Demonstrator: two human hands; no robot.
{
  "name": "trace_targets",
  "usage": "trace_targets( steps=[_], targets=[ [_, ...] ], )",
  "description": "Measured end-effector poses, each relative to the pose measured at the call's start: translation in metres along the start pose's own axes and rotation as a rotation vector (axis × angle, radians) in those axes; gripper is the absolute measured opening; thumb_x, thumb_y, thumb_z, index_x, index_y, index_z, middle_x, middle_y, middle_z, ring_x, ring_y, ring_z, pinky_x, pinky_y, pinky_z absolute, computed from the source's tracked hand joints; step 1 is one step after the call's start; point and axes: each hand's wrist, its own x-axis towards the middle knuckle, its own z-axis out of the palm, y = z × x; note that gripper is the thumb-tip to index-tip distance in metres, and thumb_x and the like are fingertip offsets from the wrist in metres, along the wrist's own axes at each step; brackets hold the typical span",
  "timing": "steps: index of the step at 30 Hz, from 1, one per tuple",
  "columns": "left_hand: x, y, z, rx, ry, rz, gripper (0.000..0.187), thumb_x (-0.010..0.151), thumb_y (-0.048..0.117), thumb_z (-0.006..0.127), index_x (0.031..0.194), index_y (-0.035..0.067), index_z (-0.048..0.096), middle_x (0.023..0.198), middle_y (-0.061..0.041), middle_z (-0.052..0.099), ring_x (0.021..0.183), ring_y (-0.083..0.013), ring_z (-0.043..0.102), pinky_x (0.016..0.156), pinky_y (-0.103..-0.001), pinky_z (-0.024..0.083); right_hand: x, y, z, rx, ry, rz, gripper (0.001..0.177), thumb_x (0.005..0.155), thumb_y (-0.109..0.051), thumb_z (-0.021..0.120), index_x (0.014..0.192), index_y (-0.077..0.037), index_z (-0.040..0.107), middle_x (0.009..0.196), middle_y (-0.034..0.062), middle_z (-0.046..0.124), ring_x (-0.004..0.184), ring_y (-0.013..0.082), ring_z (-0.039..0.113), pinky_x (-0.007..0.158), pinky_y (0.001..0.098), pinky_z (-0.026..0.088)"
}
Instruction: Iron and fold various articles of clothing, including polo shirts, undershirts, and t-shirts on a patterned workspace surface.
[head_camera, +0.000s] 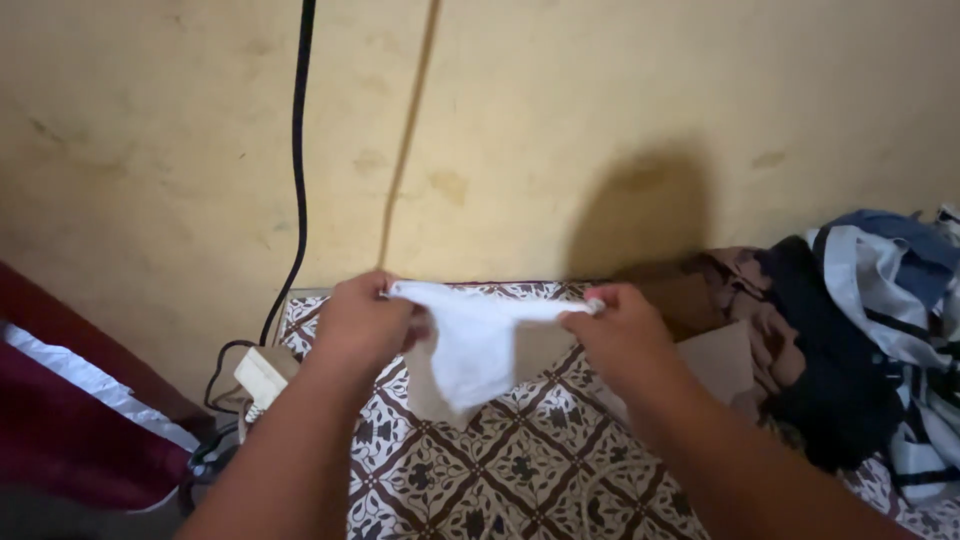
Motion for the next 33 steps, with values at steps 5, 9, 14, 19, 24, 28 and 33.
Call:
trace_targets(
  steps=[5, 9, 14, 19, 24, 28, 33],
  targets=[
    [0.051, 0.038, 0.016, -0.206, -0.026, 0.255, 0.014, 0.09, 0.007, 0.067, 0.103, 0.004, 0.071, 0.087, -0.007, 0.072, 0.076, -0.016, 0.065, 0.066, -0.03, 0.051, 0.024, -0.05, 0.001, 0.074, 0.002, -0.18, 0.05, 0.083, -0.008, 0.069, 0.13, -0.007, 0.052, 0.122, 0.0161, 0.067, 0.107, 0.0243, 0.065, 0.086, 0.0301, 0.052],
    [0.059, 0.065, 0.011, -0.396, -0.068, 0.461, 0.011, 0.093, 0.007, 0.068, 0.104, 0.003, 0.068, 0.088, -0.005, 0.065, 0.078, -0.0134, 0.057, 0.069, -0.028, 0.047, 0.033, -0.084, -0.002, 0.205, 0.104, -0.362, 0.042, 0.086, -0.008, 0.066, 0.126, -0.009, 0.052, 0.117, 0.0097, 0.068, 0.101, 0.0189, 0.068, 0.083, 0.0269, 0.056],
    [0.05, 0.001, 0.014, -0.389, -0.083, 0.281, 0.013, 0.094, 0.005, 0.06, 0.1, 0.004, 0.071, 0.085, -0.008, 0.068, 0.074, -0.0152, 0.06, 0.066, -0.028, 0.05, 0.053, 0.004, 0.002, 0.205, 0.129, -0.284, 0.03, 0.087, -0.007, 0.07, 0.113, -0.003, 0.056, 0.099, 0.008, 0.064, 0.083, 0.0176, 0.061, 0.07, 0.0303, 0.052],
    [0.027, -0.134, 0.027, -0.2, -0.075, -0.043, 0.02, 0.087, 0.002, 0.06, 0.096, 0.004, 0.078, 0.084, -0.011, 0.076, 0.072, -0.018, 0.068, 0.064, -0.03, 0.052, 0.009, 0.1, 0.019, 0.012, 0.084, 0.014, 0.025, 0.087, -0.014, 0.072, 0.107, -0.004, 0.061, 0.084, 0.0079, 0.062, 0.07, 0.018, 0.057, 0.061, 0.0334, 0.048],
    [-0.02, -0.233, 0.032, 0.279, -0.065, -0.16, 0.015, 0.081, 0.013, 0.073, 0.092, 0.014, 0.083, 0.081, -0.006, 0.078, 0.072, -0.0195, 0.072, 0.067, -0.035, 0.054, -0.021, 0.187, 0.028, -0.105, -0.134, 0.566, 0.028, 0.088, -0.015, 0.074, 0.11, -0.006, 0.059, 0.083, 0.0106, 0.064, 0.068, 0.0222, 0.056, 0.061, 0.0372, 0.045],
    [-0.045, -0.256, 0.033, 0.402, -0.082, -0.248, 0.016, 0.082, 0.017, 0.07, 0.092, 0.018, 0.083, 0.085, -0.007, 0.079, 0.075, -0.0233, 0.075, 0.072, -0.037, 0.057, -0.036, 0.226, 0.026, -0.201, -0.206, 0.648, 0.027, 0.09, -0.018, 0.073, 0.109, -0.004, 0.06, 0.083, 0.0122, 0.062, 0.068, 0.0236, 0.053, 0.06, 0.038, 0.044],
    [-0.053, -0.281, 0.039, 0.527, -0.027, -0.195, 0.021, 0.08, 0.016, 0.067, 0.089, 0.021, 0.085, 0.093, -0.009, 0.08, 0.087, -0.0272, 0.074, 0.082, -0.04, 0.057, -0.038, 0.261, 0.024, -0.083, -0.161, 0.59, 0.023, 0.087, -0.015, 0.074, 0.103, -0.004, 0.061, 0.083, 0.0089, 0.067, 0.072, 0.0206, 0.062, 0.063, 0.0338, 0.049]
  ],
)
